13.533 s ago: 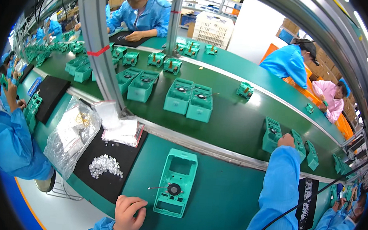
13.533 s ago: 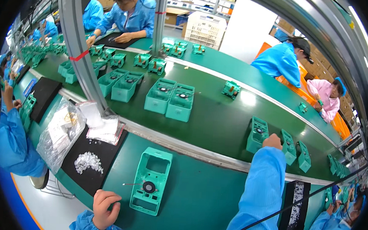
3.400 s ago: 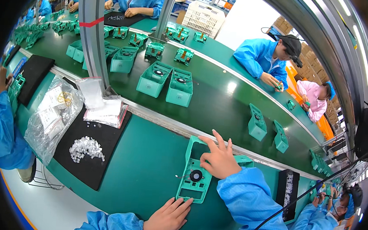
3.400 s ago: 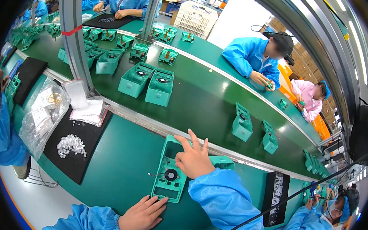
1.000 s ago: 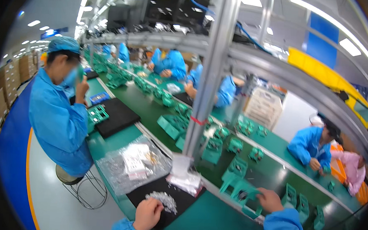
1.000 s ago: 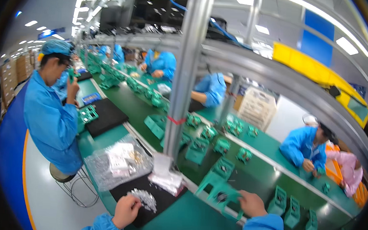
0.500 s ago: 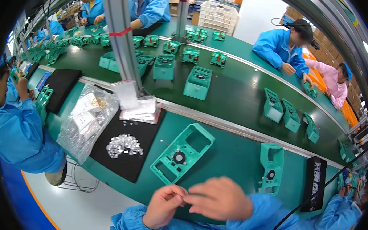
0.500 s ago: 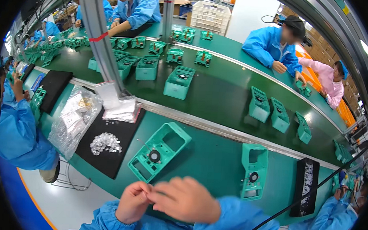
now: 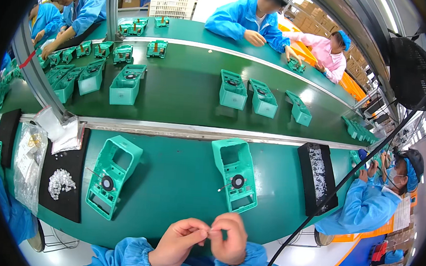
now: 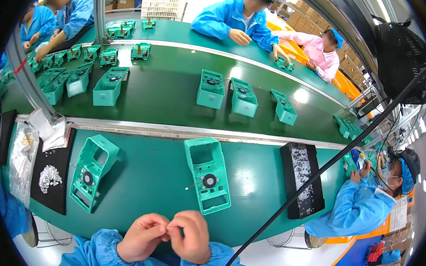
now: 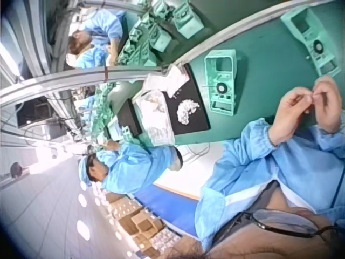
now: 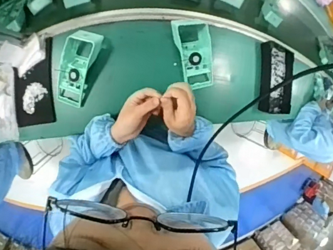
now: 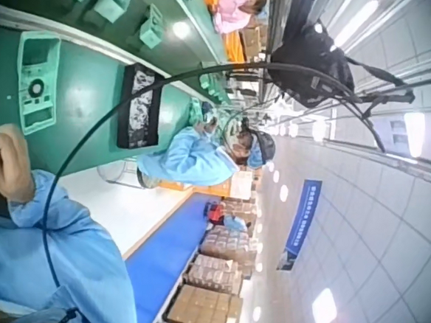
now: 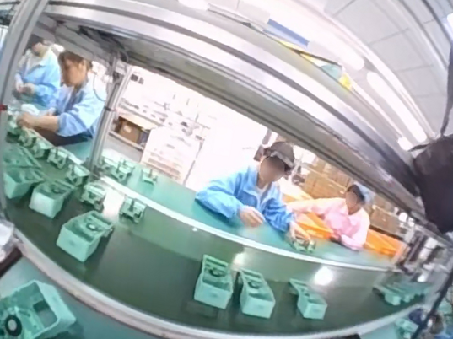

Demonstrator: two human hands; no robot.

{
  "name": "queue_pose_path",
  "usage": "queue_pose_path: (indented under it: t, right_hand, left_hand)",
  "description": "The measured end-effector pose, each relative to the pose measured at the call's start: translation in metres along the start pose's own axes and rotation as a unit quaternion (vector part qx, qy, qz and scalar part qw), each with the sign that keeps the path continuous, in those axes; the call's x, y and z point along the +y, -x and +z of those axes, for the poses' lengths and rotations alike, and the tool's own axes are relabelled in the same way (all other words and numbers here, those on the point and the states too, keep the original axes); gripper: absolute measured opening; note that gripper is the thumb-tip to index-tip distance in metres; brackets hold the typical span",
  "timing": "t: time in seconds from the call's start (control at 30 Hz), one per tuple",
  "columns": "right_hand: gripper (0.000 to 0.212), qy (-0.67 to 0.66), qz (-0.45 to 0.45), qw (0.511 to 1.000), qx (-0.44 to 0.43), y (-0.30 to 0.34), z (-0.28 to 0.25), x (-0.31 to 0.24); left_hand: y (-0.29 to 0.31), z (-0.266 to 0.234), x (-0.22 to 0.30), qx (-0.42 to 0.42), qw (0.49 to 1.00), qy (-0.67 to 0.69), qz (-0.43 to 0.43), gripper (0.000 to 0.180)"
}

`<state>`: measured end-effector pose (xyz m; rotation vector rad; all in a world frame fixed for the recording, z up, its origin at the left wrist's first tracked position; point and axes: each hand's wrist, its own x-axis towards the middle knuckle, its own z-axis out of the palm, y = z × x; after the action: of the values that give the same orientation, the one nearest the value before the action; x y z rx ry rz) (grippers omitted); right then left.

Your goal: The person assembles electronic components into green plastic housings by hand, inserting electronic circuit boards, wires, and small black components, then securing them with screws.

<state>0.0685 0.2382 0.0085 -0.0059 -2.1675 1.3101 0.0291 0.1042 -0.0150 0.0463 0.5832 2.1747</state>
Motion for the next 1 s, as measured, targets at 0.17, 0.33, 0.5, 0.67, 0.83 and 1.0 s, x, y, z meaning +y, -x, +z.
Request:
queue_pose_path:
  t: [0.17,0.33,0.5,0.67,0.83,1.0]
  right_hand:
    - [0.01,0.306,-0.136,0.94,-0.068,-0.077,-0.061,0.038]
    - [0.007,0.38,-0.192,0.854,-0.298,-0.134,-0.056,0.093]
    - [0.009,0.366,-0.167,0.821,-0.406,-0.144,-0.052,0.11]
    - [0.01,0.343,-0.177,0.82,-0.423,-0.146,-0.052,0.115]
    - [0.011,0.38,-0.192,0.808,-0.408,-0.144,-0.051,0.11]
    - [0.012,0.406,-0.215,0.796,-0.395,-0.143,-0.049,0.109]
  left_hand:
    - [-0.049,0.013,-0.019,-0.139,0.529,-0.801,0.244,0.048]
    - [-0.06,-0.008,-0.046,-0.173,0.353,-0.894,0.216,0.059]
    - [-0.058,-0.009,-0.038,-0.193,0.375,-0.884,0.2,0.058]
    - [-0.056,-0.012,-0.036,-0.189,0.378,-0.884,0.199,0.056]
    - [-0.057,-0.011,-0.036,-0.184,0.37,-0.886,0.208,0.055]
    - [-0.058,-0.009,-0.036,-0.178,0.354,-0.892,0.216,0.054]
